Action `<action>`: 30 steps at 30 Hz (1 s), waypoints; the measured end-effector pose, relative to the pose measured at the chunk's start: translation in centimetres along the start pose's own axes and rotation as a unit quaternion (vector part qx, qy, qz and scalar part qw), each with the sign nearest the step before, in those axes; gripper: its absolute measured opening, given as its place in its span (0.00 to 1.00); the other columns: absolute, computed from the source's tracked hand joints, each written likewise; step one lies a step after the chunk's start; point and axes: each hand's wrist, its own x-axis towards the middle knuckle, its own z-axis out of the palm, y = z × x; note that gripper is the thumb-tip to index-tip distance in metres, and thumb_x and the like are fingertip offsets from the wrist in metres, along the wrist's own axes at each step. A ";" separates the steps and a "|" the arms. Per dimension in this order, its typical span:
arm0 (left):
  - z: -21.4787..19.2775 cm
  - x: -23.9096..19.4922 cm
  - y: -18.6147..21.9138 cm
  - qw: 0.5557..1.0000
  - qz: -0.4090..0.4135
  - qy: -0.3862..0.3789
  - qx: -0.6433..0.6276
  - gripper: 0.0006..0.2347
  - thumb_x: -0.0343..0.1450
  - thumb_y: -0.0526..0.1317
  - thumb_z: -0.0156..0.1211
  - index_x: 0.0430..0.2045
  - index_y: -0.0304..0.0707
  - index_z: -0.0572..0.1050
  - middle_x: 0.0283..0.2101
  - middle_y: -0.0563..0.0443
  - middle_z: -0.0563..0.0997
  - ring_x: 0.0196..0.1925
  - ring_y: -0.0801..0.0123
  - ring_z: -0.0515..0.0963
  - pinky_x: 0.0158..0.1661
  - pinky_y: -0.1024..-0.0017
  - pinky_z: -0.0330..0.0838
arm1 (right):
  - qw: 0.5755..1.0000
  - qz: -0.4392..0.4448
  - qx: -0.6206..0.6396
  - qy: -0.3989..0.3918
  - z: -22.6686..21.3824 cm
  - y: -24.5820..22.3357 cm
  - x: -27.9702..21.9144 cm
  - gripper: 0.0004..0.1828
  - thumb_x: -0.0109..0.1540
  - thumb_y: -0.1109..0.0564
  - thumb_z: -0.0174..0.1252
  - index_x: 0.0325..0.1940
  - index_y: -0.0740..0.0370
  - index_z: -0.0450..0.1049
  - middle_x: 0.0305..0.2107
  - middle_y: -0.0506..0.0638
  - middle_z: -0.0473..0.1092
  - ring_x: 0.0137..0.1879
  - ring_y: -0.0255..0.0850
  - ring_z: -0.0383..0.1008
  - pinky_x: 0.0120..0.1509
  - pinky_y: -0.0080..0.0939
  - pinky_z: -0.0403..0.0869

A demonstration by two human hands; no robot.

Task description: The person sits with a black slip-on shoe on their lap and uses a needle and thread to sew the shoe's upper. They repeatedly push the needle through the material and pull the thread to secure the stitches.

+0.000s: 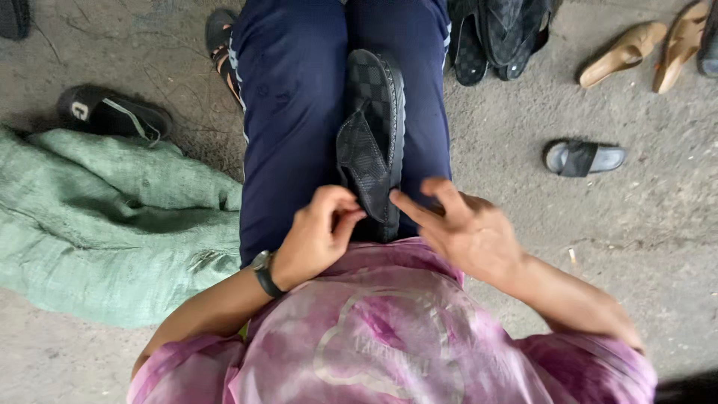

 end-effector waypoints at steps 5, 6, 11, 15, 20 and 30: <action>-1.6 -0.1 0.6 0.984 0.167 -0.005 -0.064 0.05 0.72 0.32 0.61 0.40 0.31 0.75 0.37 0.47 0.82 0.38 0.65 0.82 0.44 0.72 0.75 | 0.961 0.038 -0.213 -0.172 -4.9 3.9 -3.3 0.34 0.67 0.66 0.56 0.72 0.33 0.68 0.36 0.44 0.69 0.16 0.23 0.51 0.12 0.22 0.57; -1.5 -0.5 -0.3 0.983 0.170 -0.003 -0.064 0.05 0.72 0.32 0.61 0.40 0.31 0.75 0.37 0.47 0.82 0.38 0.65 0.82 0.44 0.72 0.75 | 0.961 0.038 -0.216 -0.171 -5.2 2.8 -1.4 0.34 0.67 0.66 0.56 0.72 0.33 0.68 0.36 0.44 0.69 0.16 0.23 0.51 0.12 0.22 0.57; -2.4 -1.6 -0.8 0.923 0.244 -0.031 0.295 0.11 0.74 0.33 0.47 0.47 0.41 0.75 0.33 0.47 0.78 0.34 0.57 0.83 0.34 0.65 0.79 | 0.844 0.020 0.521 -0.123 -0.6 -2.4 1.7 0.09 0.68 0.61 0.48 0.46 0.65 0.74 0.28 0.59 0.71 0.33 0.58 0.77 0.35 0.48 0.78; -2.5 -1.7 -1.3 0.908 0.255 -0.007 0.332 0.12 0.74 0.33 0.46 0.48 0.42 0.75 0.33 0.50 0.74 0.34 0.59 0.82 0.32 0.69 0.78 | 0.902 0.152 0.404 0.024 3.0 -1.7 -1.2 0.07 0.61 0.58 0.65 0.29 0.62 0.77 0.20 0.50 0.74 0.22 0.45 0.76 0.28 0.39 0.75; -1.7 -1.1 -1.8 0.901 0.273 0.034 0.336 0.10 0.73 0.32 0.48 0.42 0.45 0.77 0.32 0.53 0.74 0.30 0.63 0.81 0.27 0.72 0.76 | 0.966 0.128 0.209 0.085 2.6 0.0 -1.4 0.22 0.56 0.44 0.71 0.49 0.55 0.77 0.30 0.44 0.75 0.29 0.41 0.78 0.33 0.40 0.77; -2.4 -1.0 -1.3 0.890 0.312 0.098 0.317 0.10 0.72 0.31 0.47 0.39 0.43 0.78 0.32 0.52 0.72 0.27 0.65 0.77 0.25 0.73 0.74 | 0.999 0.012 0.009 -0.037 1.1 1.0 -1.0 0.12 0.65 0.62 0.50 0.45 0.49 0.77 0.24 0.43 0.63 0.23 0.39 0.69 0.30 0.38 0.75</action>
